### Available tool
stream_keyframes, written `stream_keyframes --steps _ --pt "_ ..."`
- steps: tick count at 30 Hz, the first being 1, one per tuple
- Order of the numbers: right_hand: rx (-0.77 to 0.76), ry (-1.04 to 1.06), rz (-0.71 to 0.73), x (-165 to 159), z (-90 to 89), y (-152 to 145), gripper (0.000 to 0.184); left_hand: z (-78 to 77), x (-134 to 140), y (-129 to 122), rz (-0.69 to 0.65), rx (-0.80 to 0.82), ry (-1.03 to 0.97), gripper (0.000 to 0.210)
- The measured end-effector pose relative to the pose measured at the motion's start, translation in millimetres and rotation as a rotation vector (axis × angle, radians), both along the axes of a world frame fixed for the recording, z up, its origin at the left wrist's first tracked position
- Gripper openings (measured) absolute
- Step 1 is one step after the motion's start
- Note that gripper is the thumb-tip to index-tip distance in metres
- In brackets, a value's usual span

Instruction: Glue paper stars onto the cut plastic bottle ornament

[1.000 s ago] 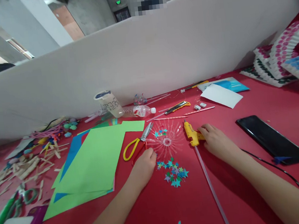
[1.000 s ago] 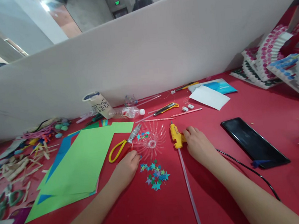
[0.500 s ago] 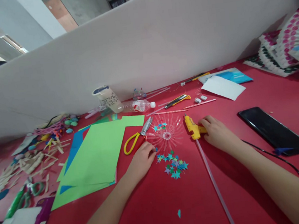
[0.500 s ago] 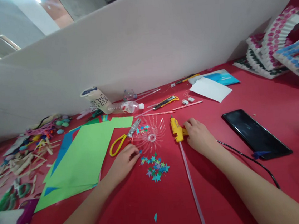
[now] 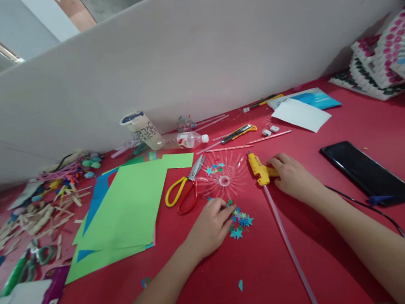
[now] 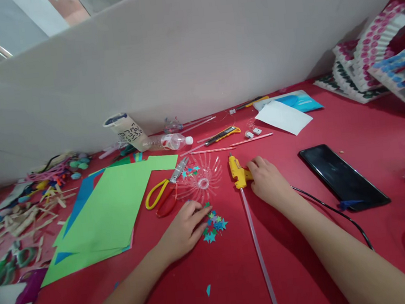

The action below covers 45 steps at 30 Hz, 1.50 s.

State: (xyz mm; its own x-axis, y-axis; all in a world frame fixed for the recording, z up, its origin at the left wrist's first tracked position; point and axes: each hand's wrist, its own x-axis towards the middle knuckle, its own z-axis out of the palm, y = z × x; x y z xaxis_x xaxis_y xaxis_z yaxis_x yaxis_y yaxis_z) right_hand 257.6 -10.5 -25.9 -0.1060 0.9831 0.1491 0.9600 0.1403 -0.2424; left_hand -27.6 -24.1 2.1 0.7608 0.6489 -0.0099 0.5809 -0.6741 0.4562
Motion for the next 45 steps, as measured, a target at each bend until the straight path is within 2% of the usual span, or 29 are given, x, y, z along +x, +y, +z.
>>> stream_keyframes --steps 3,8,11,15,20,26,32,36,38,40,42,45 --pt "-0.006 -0.013 -0.002 1 -0.5 0 0.043 -0.6 -1 -1 0.029 0.014 0.003 0.040" --pt "-0.019 -0.025 -0.001 1 1.2 -1 0.044 4.0 -17 -6 0.008 -0.029 -0.040 0.032" --pt "-0.025 -0.022 0.011 0 4.4 -2 0.043 4.2 -23 -8 0.063 -0.016 -0.075 0.030" --pt "-0.019 -0.028 0.008 0 4.5 -2 0.042 0.3 -14 -8 0.048 0.047 -0.092 0.021" --pt "-0.015 -0.034 0.005 1 0.5 0 0.042 -2.6 4 -7 -0.056 0.245 0.082 0.019" --pt "-0.016 -0.036 0.005 0 0.1 0 0.041 -0.4 14 -14 -0.172 0.491 0.300 0.019" --pt "-0.018 -0.029 0.007 -1 2.0 -1 0.041 12.6 28 -18 -0.219 0.439 0.498 0.012" --pt "-0.013 -0.023 0.008 -1 3.8 -2 0.043 19.5 28 -16 -0.182 0.416 0.512 0.013" --pt "-0.004 -0.013 0.022 -2 3.4 -2 0.046 22.4 24 -15 -0.110 0.352 0.488 0.015" --pt "0.002 0.008 0.043 -4 2.0 -2 0.046 26.2 19 -15 0.030 0.217 0.387 0.018" --pt "0.001 0.037 0.058 -5 0.7 -1 0.043 32.0 17 -15 0.224 -0.040 0.155 0.018" --pt "0.010 0.099 0.036 -5 2.7 2 0.037 45.0 20 -11 0.476 -0.554 -0.340 0.015"
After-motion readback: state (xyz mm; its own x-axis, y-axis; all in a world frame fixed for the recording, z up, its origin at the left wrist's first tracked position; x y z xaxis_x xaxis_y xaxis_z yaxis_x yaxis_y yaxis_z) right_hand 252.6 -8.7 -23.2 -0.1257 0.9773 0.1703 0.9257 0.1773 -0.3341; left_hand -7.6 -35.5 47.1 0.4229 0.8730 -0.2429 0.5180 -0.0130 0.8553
